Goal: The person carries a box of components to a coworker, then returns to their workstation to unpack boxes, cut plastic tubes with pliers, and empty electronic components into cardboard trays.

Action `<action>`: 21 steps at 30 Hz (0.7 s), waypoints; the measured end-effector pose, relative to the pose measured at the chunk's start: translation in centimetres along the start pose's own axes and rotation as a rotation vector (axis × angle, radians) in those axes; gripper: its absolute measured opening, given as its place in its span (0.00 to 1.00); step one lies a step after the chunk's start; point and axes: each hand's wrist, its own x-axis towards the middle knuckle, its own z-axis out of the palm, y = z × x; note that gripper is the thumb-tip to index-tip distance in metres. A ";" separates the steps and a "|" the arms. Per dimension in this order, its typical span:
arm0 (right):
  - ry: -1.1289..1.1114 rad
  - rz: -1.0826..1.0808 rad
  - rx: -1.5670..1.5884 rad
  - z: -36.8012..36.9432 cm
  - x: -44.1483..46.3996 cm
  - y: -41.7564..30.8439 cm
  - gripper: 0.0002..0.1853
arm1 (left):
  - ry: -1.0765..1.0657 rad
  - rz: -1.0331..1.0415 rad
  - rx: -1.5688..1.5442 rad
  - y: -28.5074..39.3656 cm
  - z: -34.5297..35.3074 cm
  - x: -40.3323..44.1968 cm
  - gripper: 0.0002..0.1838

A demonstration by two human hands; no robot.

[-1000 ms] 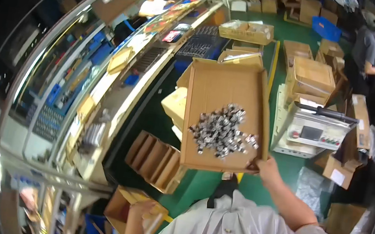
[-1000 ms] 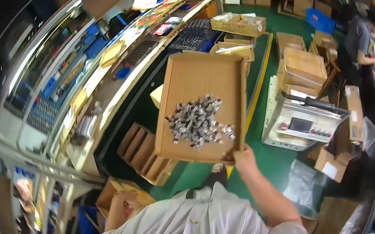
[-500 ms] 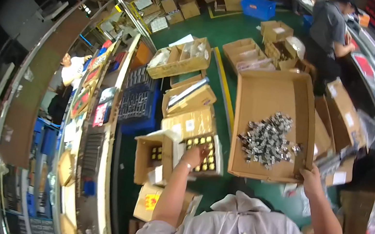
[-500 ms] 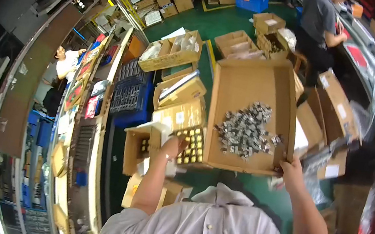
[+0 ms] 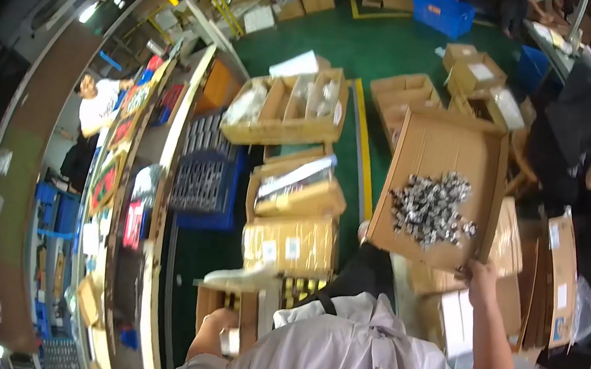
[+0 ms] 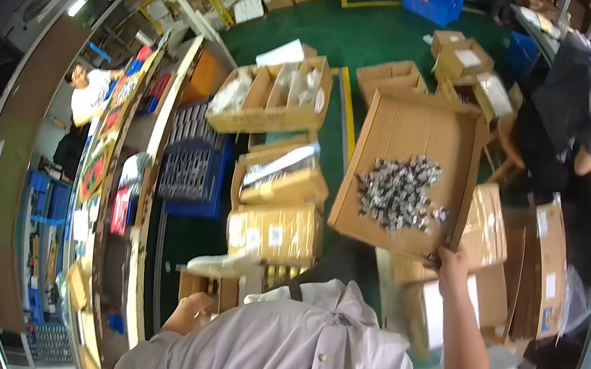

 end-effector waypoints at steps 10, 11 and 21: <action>0.062 0.095 0.055 7.2 16.7 -3.8 0.11 | 0.191 -0.098 -0.972 4.9 -28.3 13.8 0.17; 0.061 0.046 0.061 8.7 17.3 -5.9 0.10 | 0.244 0.176 -0.757 2.7 -24.2 21.2 0.16; 0.009 -0.038 0.001 20.8 39.8 -13.5 0.12 | -0.006 0.203 -0.570 -0.2 -42.6 38.1 0.16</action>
